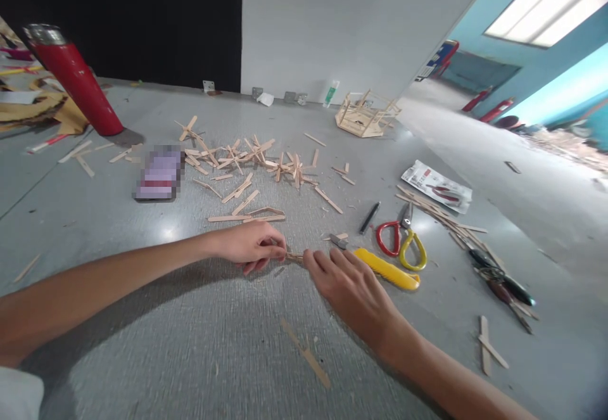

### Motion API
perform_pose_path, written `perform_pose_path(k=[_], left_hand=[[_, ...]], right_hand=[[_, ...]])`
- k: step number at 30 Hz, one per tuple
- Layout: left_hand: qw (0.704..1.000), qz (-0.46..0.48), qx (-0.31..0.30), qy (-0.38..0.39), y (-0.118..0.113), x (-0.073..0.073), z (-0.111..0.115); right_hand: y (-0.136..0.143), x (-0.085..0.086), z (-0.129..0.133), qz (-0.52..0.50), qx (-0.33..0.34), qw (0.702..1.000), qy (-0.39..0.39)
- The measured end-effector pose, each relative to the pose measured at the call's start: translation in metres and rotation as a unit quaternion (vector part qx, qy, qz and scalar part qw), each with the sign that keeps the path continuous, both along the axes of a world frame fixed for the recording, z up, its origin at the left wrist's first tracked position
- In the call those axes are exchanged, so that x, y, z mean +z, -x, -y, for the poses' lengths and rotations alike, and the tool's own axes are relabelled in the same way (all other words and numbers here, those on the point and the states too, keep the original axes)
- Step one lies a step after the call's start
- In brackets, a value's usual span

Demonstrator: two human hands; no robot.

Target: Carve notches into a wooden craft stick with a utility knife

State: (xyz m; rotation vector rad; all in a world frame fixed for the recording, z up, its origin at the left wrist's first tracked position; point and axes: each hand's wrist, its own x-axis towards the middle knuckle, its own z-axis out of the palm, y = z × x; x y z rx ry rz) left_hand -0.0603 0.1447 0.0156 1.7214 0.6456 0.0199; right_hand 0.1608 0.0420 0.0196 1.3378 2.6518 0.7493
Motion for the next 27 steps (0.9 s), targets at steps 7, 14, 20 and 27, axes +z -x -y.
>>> perform_pose_path(k=[7, 14, 20, 27], left_hand=[[0.999, -0.03, 0.001, -0.024, -0.003, 0.0, 0.001], [0.999, -0.018, -0.01, -0.043, -0.001, -0.001, 0.002], [0.999, -0.01, -0.006, -0.039, -0.002, -0.002, 0.003], [0.999, -0.005, -0.012, -0.033, -0.001, -0.001, 0.002]], right_hand=[[0.001, -0.001, -0.003, 0.01, 0.046, 0.998, -0.032], [0.013, 0.011, -0.001, 0.034, 0.035, 0.999, 0.003], [0.006, 0.02, -0.013, -0.028, -0.039, 0.978, 0.201], [-0.012, 0.009, -0.034, -0.211, -0.002, 0.922, 0.326]])
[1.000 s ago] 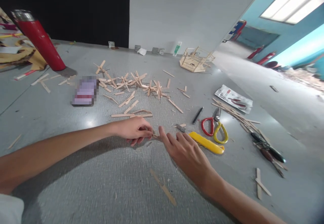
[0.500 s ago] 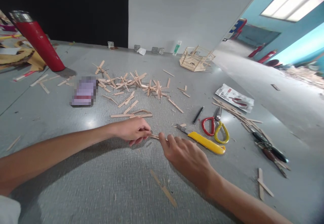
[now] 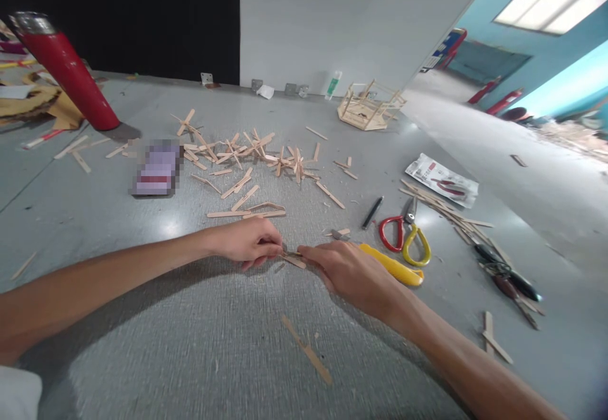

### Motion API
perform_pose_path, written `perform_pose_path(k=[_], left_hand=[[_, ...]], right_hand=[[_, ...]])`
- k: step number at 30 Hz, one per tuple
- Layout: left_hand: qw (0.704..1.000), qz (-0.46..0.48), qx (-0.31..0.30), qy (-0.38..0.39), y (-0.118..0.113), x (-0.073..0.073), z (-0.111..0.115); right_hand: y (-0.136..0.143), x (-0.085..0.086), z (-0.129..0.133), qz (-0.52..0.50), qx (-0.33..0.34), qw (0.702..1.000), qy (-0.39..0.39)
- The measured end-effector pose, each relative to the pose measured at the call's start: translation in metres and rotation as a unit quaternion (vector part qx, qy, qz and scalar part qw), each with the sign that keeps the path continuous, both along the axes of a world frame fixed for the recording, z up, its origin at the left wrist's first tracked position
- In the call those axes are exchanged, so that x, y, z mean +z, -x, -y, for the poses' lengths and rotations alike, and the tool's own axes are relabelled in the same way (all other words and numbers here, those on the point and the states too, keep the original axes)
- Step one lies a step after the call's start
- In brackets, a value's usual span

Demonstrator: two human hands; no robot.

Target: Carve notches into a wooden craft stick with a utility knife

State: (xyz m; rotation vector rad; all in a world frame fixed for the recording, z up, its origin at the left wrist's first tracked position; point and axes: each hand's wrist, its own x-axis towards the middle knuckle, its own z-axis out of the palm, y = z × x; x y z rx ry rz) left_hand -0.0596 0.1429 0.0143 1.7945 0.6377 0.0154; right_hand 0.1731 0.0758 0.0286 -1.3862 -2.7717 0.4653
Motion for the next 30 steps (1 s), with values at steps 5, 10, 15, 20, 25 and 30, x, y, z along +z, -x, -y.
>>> perform_pose_path(k=[5, 10, 15, 20, 25, 30], left_hand=[[1.0, 0.007, -0.006, 0.005, 0.001, -0.001, -0.001], [1.0, 0.013, -0.019, 0.001, 0.0, -0.001, -0.001], [1.0, 0.014, -0.02, 0.007, 0.001, 0.0, -0.001], [1.0, 0.006, -0.021, 0.019, 0.001, 0.002, -0.001], [1.0, -0.005, -0.014, 0.007, 0.001, 0.001, -0.002], [1.0, -0.018, -0.022, -0.007, 0.001, 0.001, -0.003]], right_hand=[[-0.008, -0.01, -0.008, -0.037, 0.057, 0.998, -0.016], [-0.014, -0.021, -0.012, -0.017, 0.108, 0.992, -0.071], [-0.018, -0.025, -0.015, -0.053, 0.129, 0.988, -0.07], [-0.021, -0.028, -0.019, -0.128, 0.127, 0.983, -0.038], [-0.019, -0.029, -0.006, -0.074, 0.102, 0.988, -0.089], [-0.009, -0.022, 0.014, 0.058, 0.061, 0.986, -0.147]])
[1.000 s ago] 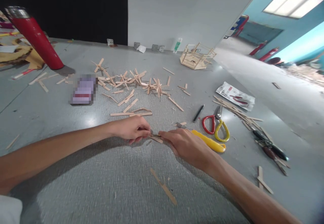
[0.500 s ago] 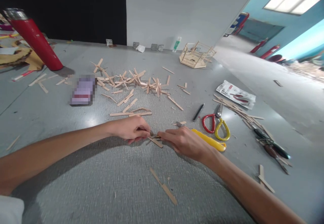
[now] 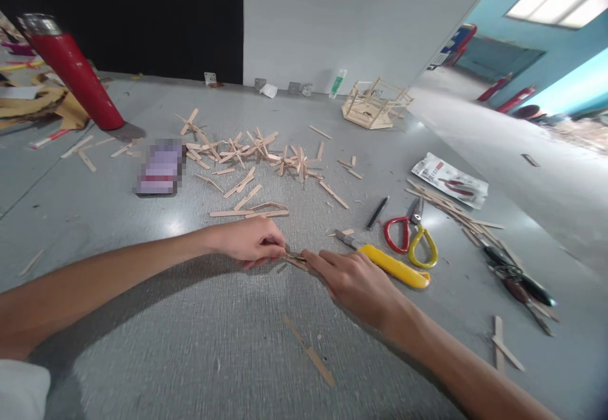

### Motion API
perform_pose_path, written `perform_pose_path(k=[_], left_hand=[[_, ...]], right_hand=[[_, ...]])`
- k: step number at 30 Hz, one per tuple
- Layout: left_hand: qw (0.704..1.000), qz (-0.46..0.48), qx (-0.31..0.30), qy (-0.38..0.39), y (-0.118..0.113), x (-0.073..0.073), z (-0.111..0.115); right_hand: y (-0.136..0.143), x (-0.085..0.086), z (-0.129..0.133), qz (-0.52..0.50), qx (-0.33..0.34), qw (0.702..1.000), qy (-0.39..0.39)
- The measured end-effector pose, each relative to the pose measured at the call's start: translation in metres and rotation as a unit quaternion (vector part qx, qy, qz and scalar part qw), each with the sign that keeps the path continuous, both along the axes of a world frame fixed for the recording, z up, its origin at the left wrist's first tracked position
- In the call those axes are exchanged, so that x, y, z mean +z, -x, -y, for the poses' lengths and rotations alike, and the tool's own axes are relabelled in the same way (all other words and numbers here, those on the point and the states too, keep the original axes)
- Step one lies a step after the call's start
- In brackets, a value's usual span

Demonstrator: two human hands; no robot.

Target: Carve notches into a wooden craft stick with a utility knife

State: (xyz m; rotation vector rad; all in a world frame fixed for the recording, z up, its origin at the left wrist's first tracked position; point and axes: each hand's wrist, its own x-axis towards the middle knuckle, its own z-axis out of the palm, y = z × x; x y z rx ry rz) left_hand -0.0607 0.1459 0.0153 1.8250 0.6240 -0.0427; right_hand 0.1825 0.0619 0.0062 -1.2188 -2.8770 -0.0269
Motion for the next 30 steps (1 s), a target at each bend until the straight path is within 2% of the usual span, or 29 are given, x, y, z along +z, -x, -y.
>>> perform_pose_path(k=[7, 15, 19, 25, 30], left_hand=[[1.0, 0.0, 0.004, 0.006, 0.0, -0.003, 0.0], [1.0, 0.003, 0.015, -0.007, -0.002, 0.002, 0.002], [0.999, 0.008, 0.03, -0.009, -0.003, 0.0, 0.004], [0.999, 0.003, 0.038, -0.02, -0.003, 0.0, 0.006], [0.999, 0.006, 0.041, -0.012, -0.003, 0.001, 0.007]], right_hand=[[0.006, 0.004, 0.006, 0.074, -0.018, 0.996, -0.054], [0.033, 0.005, 0.032, 0.115, -0.067, 0.97, -0.205], [0.042, 0.004, 0.038, 0.098, -0.089, 0.975, -0.177], [0.037, 0.009, 0.029, 0.113, -0.065, 0.982, -0.133], [0.027, 0.016, 0.015, 0.126, -0.067, 0.989, -0.043]])
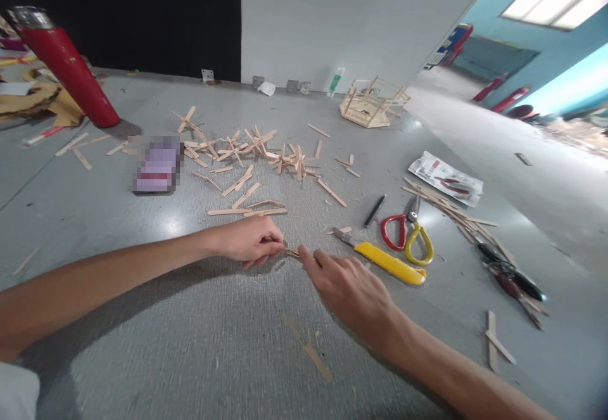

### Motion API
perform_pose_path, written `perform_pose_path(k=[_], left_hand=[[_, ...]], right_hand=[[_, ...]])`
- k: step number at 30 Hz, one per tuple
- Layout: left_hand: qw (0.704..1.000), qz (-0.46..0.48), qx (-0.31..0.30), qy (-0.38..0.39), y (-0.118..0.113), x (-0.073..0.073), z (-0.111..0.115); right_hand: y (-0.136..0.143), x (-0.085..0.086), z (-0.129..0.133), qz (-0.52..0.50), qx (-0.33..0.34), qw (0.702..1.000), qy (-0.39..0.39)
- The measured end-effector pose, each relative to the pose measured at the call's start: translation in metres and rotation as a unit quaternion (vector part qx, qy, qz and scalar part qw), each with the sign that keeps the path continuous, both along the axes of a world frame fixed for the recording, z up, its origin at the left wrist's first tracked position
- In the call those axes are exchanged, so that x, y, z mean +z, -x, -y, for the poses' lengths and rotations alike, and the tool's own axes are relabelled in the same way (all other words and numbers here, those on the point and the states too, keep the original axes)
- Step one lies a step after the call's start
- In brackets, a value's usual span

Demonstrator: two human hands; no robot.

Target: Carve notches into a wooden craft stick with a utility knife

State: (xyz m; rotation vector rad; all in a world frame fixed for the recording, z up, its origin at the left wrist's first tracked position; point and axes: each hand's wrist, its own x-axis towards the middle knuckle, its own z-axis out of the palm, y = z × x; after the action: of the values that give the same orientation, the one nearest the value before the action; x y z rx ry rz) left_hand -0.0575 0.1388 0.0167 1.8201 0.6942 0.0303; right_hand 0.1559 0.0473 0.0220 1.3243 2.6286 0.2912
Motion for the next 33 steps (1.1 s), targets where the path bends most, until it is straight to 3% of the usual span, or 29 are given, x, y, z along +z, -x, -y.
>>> perform_pose_path(k=[4, 10, 14, 23, 29, 33], left_hand=[[1.0, -0.001, 0.007, -0.001, 0.0, 0.0, 0.001], [1.0, -0.008, 0.012, -0.011, -0.001, 0.0, 0.001], [1.0, -0.003, -0.001, 0.005, 0.0, -0.001, -0.001], [0.993, -0.006, -0.045, 0.113, 0.002, 0.0, -0.011], [0.993, 0.014, -0.039, 0.108, 0.004, -0.006, -0.013], [0.992, 0.02, -0.037, 0.117, 0.004, -0.007, -0.013]], right_hand=[[-0.004, 0.0, -0.006, -0.013, 0.002, 0.999, 0.032], [0.006, -0.005, 0.001, 0.029, 0.039, 0.996, -0.069], [0.005, -0.005, -0.002, 0.025, 0.024, 0.999, -0.04], [-0.008, -0.011, -0.011, -0.128, -0.019, 0.99, 0.061], [-0.012, -0.016, -0.012, -0.222, -0.02, 0.97, 0.1], [-0.02, -0.012, -0.012, -0.256, -0.016, 0.963, 0.086]])
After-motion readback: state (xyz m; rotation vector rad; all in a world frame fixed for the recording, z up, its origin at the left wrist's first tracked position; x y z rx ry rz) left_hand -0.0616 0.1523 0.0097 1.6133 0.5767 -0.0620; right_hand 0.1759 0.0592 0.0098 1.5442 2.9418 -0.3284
